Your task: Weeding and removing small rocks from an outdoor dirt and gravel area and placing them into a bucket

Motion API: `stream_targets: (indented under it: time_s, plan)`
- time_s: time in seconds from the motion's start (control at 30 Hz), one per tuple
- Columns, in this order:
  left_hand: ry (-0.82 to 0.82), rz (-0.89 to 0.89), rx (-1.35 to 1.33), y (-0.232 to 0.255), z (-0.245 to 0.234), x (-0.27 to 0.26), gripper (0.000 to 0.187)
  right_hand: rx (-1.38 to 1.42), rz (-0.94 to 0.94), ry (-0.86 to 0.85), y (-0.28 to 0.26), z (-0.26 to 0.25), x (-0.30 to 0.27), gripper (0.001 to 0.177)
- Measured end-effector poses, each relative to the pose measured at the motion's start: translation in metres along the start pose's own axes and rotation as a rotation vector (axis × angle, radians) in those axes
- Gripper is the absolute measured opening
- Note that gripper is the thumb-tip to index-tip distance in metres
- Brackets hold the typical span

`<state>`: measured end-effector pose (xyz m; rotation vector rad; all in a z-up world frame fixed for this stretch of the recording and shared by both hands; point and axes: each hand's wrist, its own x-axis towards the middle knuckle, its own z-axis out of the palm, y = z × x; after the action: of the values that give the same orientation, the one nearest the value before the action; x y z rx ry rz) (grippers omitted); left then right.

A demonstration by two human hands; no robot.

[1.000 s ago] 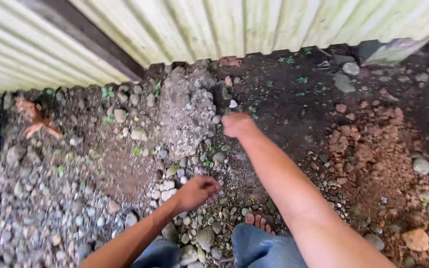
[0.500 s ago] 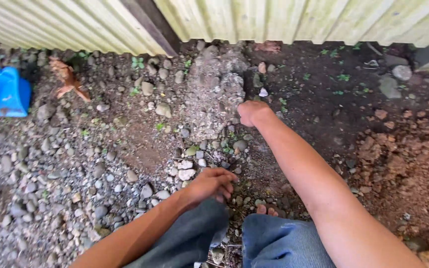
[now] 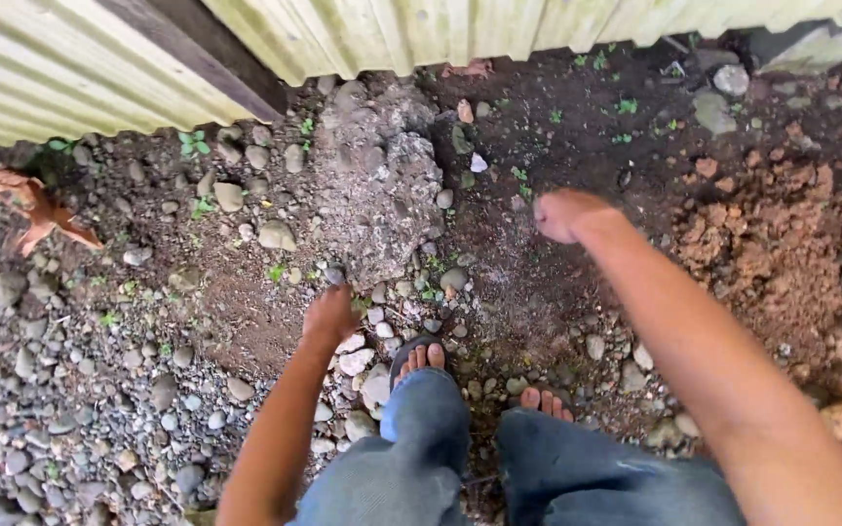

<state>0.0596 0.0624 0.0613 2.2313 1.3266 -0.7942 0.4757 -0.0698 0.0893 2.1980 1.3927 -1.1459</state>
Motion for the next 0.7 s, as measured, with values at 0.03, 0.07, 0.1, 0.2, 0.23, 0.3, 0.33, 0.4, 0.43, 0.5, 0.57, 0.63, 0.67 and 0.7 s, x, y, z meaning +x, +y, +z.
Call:
stream_targets:
  time_s: [0.03,0.07,0.1,0.2,0.23,0.3,0.33,0.4,0.43,0.5,0.57,0.63,0.67,0.7]
  plan:
    - [-0.006,0.023,0.011,-0.005,0.019,0.004,0.049,0.014,0.022,0.000,0.008,0.002,-0.001,0.030]
    - [0.136,0.058,-0.037,-0.010,0.038,0.009,0.061,0.026,0.037,0.029,0.017,0.004,-0.003,0.032]
    - [0.272,0.096,-0.091,-0.012,0.058,0.012,0.073,0.035,0.055,0.055,0.028,0.006,-0.007,0.035]
    - [0.315,0.156,-0.290,-0.027,0.069,0.002,0.040,-0.025,0.126,0.030,0.061,0.020,-0.011,0.035]
    - [0.315,0.169,-0.291,-0.028,0.072,0.007,0.040,-0.022,0.138,0.035,0.061,0.013,-0.015,0.035]
    - [0.353,0.283,-0.295,-0.034,0.077,0.012,0.041,-0.063,0.206,-0.009,0.056,-0.001,-0.027,0.033]
    - [0.349,0.293,-0.295,-0.035,0.073,0.009,0.041,-0.059,0.216,-0.010,0.048,-0.005,-0.031,0.033]
    - [0.322,0.358,-0.321,-0.031,0.062,0.011,0.044,0.021,0.251,-0.019,0.038,-0.015,-0.040,0.033]
    - [0.321,0.371,-0.326,-0.031,0.060,0.016,0.044,0.021,0.263,-0.017,0.030,-0.021,-0.045,0.033]
    - [0.145,0.295,-0.157,-0.031,0.060,0.024,0.041,0.068,0.274,-0.036,0.013,-0.032,-0.053,0.033]
    - [0.242,0.376,-0.187,-0.037,0.076,0.034,0.035,0.085,0.281,-0.049,0.011,-0.035,-0.054,0.032]
    - [0.333,0.463,-0.214,-0.040,0.084,0.040,0.030,0.111,0.295,-0.065,0.020,-0.033,-0.051,0.032]
    - [0.327,0.450,-0.210,-0.041,0.086,0.039,0.024,0.140,0.276,-0.035,0.029,-0.029,-0.048,0.032]
    - [0.323,0.442,-0.204,-0.040,0.085,0.040,0.020,0.172,0.260,-0.001,0.039,-0.025,-0.046,0.032]
